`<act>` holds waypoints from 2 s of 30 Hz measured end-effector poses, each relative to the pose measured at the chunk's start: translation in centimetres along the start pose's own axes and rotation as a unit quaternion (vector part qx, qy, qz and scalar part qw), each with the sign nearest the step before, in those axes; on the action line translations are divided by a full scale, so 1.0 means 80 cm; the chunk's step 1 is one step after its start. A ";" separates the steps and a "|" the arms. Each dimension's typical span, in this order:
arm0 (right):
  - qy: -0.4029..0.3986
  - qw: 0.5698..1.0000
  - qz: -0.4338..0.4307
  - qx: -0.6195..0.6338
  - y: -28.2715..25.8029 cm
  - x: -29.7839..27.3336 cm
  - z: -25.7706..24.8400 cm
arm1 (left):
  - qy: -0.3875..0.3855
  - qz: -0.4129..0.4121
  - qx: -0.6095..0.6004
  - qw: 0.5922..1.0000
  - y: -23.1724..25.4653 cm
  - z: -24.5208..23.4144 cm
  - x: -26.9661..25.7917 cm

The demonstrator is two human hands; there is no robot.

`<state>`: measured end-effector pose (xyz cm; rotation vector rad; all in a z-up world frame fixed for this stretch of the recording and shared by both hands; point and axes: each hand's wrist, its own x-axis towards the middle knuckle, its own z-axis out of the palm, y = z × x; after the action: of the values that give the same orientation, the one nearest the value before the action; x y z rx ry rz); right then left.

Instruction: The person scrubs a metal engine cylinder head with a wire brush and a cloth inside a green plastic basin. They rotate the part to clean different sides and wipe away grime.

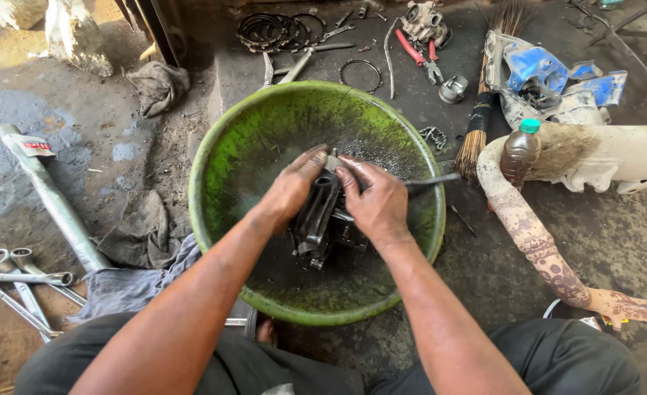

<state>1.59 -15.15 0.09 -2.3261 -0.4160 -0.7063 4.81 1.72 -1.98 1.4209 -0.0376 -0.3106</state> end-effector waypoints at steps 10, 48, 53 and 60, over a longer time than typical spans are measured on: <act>-0.156 0.968 0.064 -0.184 0.010 0.023 -0.056 | -0.013 0.029 0.099 0.995 -0.022 0.019 0.010; -0.225 0.937 0.086 -0.255 -0.097 -0.057 -0.150 | 0.171 0.161 0.096 0.967 -0.038 0.054 0.007; -0.169 0.955 0.059 -0.237 -0.093 -0.062 -0.145 | 0.168 0.176 0.146 0.959 -0.040 0.064 0.007; -0.136 0.968 0.082 -0.195 -0.074 -0.086 -0.126 | 0.181 0.153 0.118 0.964 -0.036 0.057 0.007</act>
<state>-10.47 -18.39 5.41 -2.8070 -0.2109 -0.4145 3.82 -3.18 -4.16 1.6623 0.0052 0.2183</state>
